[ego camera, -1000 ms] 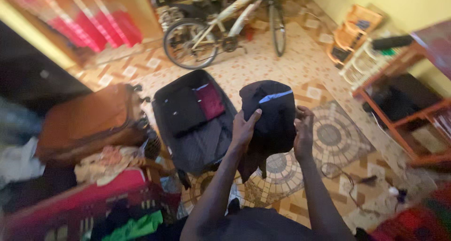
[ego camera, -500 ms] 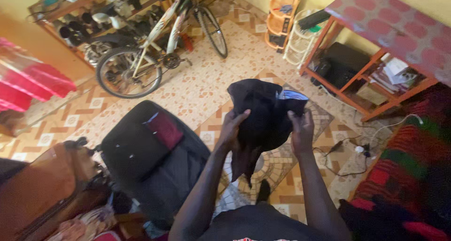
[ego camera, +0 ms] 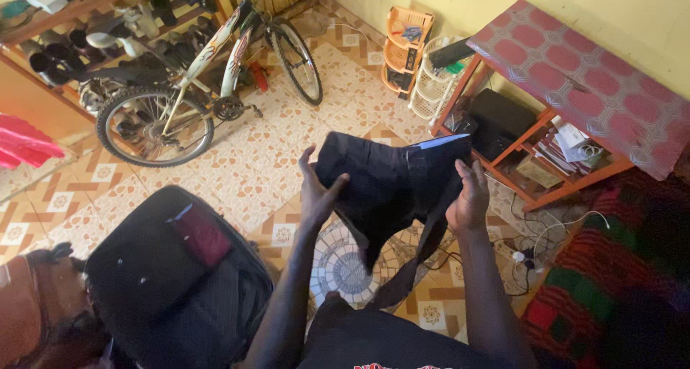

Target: The person folds pants and other clothes by hand and places them into a suitcase.

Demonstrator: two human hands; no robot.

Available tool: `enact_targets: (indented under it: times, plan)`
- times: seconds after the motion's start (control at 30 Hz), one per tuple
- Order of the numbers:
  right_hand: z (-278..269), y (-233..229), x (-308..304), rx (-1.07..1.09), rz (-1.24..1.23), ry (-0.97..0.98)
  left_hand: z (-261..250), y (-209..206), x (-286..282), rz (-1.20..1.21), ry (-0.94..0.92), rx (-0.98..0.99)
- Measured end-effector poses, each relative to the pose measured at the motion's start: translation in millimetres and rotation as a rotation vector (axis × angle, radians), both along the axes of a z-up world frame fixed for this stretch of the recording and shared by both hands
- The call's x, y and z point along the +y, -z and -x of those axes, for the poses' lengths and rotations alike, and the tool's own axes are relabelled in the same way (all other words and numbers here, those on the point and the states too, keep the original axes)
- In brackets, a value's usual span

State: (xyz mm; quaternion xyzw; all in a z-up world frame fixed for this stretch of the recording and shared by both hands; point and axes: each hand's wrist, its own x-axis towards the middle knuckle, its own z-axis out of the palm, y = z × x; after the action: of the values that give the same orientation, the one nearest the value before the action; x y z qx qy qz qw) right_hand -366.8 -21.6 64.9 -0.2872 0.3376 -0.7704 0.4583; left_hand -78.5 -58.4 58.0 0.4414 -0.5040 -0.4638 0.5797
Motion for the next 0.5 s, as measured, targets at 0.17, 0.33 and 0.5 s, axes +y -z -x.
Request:
enact_targets:
  times: [0.17, 0.33, 0.5]
  plan:
    - [22.4, 5.0, -34.6, 0.071, -0.008, -0.059, 44.8, -15.2, -42.9, 0.183, -0.107, -0.641]
    - [60.4, 24.7, -87.8, 0.131, -0.093, 0.099, 85.8, -14.0, -114.7, 0.688, 0.298, -0.456]
    - [90.5, 16.1, -122.9, -0.052, -0.114, 0.116, 116.4, -27.3, -188.9, 0.661, 0.689, -0.43]
